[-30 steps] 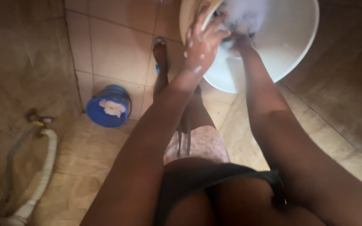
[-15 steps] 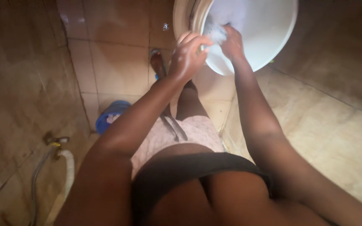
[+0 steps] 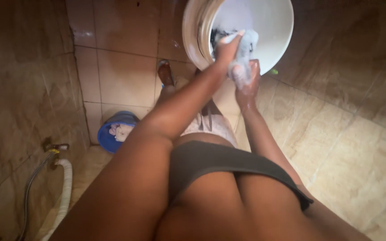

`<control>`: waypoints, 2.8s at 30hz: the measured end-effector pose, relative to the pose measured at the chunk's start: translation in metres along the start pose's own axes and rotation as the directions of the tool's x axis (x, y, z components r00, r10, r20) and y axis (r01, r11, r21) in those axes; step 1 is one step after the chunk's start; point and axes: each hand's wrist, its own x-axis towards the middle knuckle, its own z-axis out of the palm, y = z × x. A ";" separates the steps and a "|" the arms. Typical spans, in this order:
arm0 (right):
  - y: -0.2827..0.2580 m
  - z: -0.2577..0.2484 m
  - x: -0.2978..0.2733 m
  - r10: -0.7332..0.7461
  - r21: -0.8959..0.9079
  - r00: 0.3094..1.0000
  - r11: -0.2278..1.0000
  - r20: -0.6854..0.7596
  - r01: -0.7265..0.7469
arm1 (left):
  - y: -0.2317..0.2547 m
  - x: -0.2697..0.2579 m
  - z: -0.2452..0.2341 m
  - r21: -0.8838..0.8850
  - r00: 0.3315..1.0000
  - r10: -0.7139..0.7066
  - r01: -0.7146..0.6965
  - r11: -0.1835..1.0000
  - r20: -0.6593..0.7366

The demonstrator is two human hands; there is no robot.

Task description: Washing clothes by hand in a bucket in a bathroom.

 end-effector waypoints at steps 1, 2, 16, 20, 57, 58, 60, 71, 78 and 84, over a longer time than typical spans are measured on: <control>0.023 0.005 0.014 0.164 0.252 0.986 0.955 0.001 -0.159 | 0.009 -0.006 0.007 0.092 0.991 -0.069 0.080 0.993 -0.112; 0.047 0.010 0.029 0.319 0.483 0.947 0.822 0.046 -0.301 | 0.016 -0.012 0.016 0.172 0.965 -0.126 0.167 0.971 -0.229; 0.036 -0.080 0.153 0.088 0.774 0.789 0.156 0.608 -0.614 | 0.194 -0.100 0.055 0.333 0.936 0.061 -0.184 0.925 0.347; 0.008 -0.102 0.146 0.020 0.881 0.913 0.252 0.408 -0.399 | 0.202 -0.118 0.062 0.475 0.956 0.052 -0.190 0.859 0.289; -0.026 -0.102 0.053 -0.645 0.185 0.764 0.754 0.023 0.630 | 0.156 -0.119 0.112 -0.211 0.981 -0.058 0.097 0.973 0.185; -0.016 -0.097 0.058 -0.563 0.205 0.826 0.810 0.009 0.550 | 0.123 -0.087 0.097 -0.124 0.996 -0.092 0.093 0.988 0.019; 0.018 -0.081 0.077 -0.477 0.231 0.879 0.855 0.001 0.464 | 0.094 -0.058 0.088 -0.036 0.982 -0.106 0.102 0.994 -0.154; 0.013 -0.135 0.141 -0.139 0.753 0.826 0.516 0.545 -0.410 | 0.168 -0.129 0.132 0.539 0.939 0.269 -0.343 0.770 0.214; 0.010 -0.139 0.131 -0.138 0.732 0.890 0.629 0.435 -0.260 | 0.203 -0.163 0.121 0.803 0.842 0.302 -0.527 0.278 0.448; 0.035 -0.138 0.145 -0.086 0.823 0.945 0.520 0.315 -0.227 | 0.219 -0.174 0.105 0.753 0.891 0.267 -0.454 0.477 0.368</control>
